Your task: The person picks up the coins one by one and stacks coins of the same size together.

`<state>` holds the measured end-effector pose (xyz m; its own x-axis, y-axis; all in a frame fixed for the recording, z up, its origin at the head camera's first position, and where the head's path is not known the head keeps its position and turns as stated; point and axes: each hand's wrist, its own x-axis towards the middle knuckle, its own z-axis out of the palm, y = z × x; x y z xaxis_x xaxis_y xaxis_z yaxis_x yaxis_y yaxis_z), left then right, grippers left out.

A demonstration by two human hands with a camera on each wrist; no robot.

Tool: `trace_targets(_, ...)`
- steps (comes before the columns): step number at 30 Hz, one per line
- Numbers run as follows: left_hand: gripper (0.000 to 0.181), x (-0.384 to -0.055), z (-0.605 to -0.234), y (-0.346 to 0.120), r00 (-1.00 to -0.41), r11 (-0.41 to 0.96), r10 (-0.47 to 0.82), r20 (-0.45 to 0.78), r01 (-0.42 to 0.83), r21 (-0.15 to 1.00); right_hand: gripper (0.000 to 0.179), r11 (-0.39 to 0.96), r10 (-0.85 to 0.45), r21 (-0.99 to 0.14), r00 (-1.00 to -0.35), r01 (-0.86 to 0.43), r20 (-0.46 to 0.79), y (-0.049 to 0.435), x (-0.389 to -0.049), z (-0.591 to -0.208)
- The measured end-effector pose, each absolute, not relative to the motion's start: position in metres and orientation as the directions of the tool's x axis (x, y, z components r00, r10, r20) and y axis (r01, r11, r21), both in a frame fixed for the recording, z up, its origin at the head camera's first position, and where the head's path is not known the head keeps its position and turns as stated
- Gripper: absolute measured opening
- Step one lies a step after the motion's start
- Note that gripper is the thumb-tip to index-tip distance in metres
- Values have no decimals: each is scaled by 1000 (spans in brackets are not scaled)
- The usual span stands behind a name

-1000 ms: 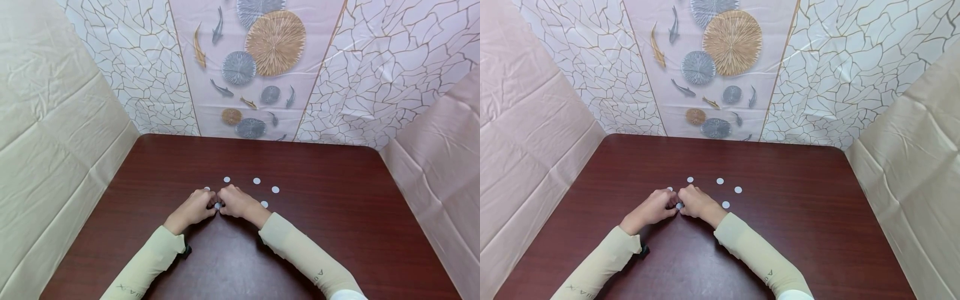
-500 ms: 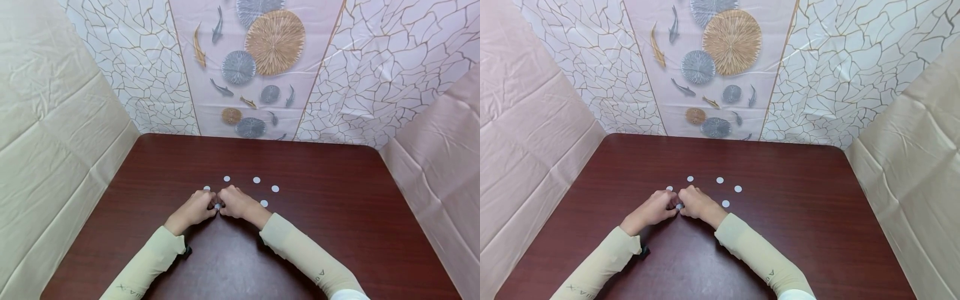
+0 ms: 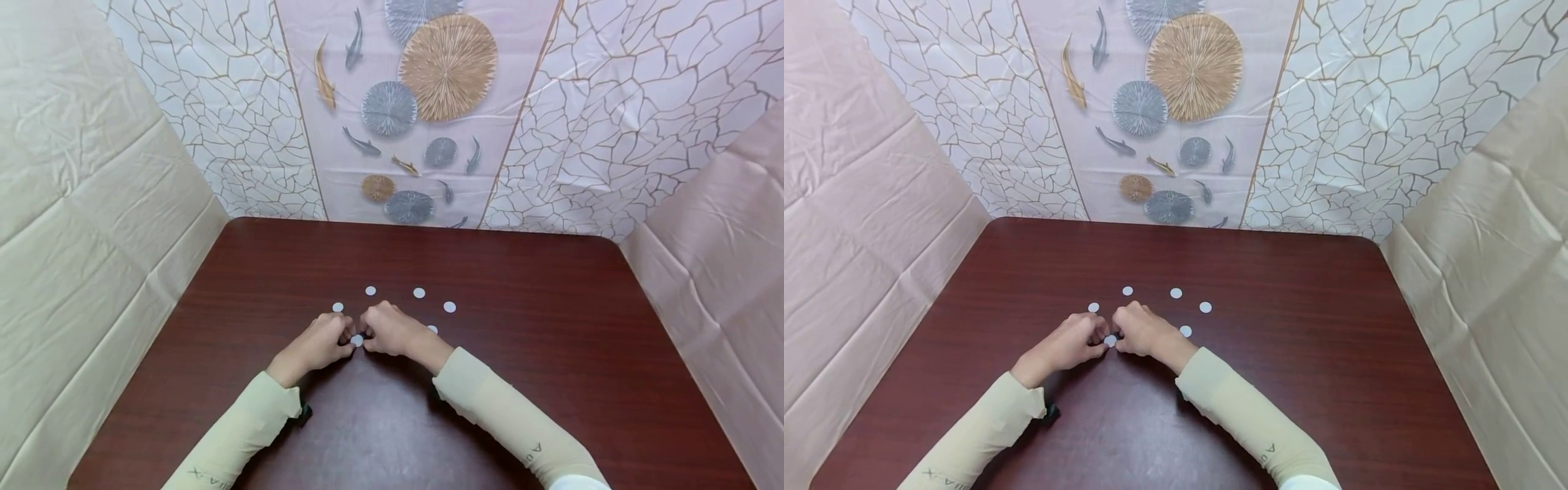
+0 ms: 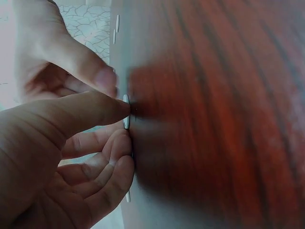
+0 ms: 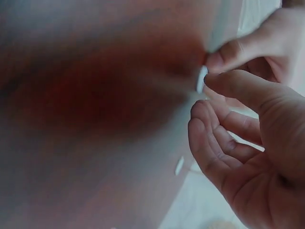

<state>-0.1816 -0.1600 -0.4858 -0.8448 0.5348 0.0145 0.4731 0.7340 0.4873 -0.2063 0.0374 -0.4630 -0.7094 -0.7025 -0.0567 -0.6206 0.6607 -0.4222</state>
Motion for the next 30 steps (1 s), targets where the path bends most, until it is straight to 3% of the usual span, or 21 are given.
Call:
trace_targets(8,10,-182,-489,-161,-849,732,528,33,474,489,17,642,-715,-363,-699,-675,34,89,-213,-445)
trace_targets(16,11,-182,-490,-163,-834,719,547,70,511,472,23,692,-673,-344,-740,-634,8,141,-216,-440)
trace_targets(30,10,-182,-490,-164,-834,716,547,67,508,478,18,693,-670,-363,-742,-623,-8,162,-216,-461)
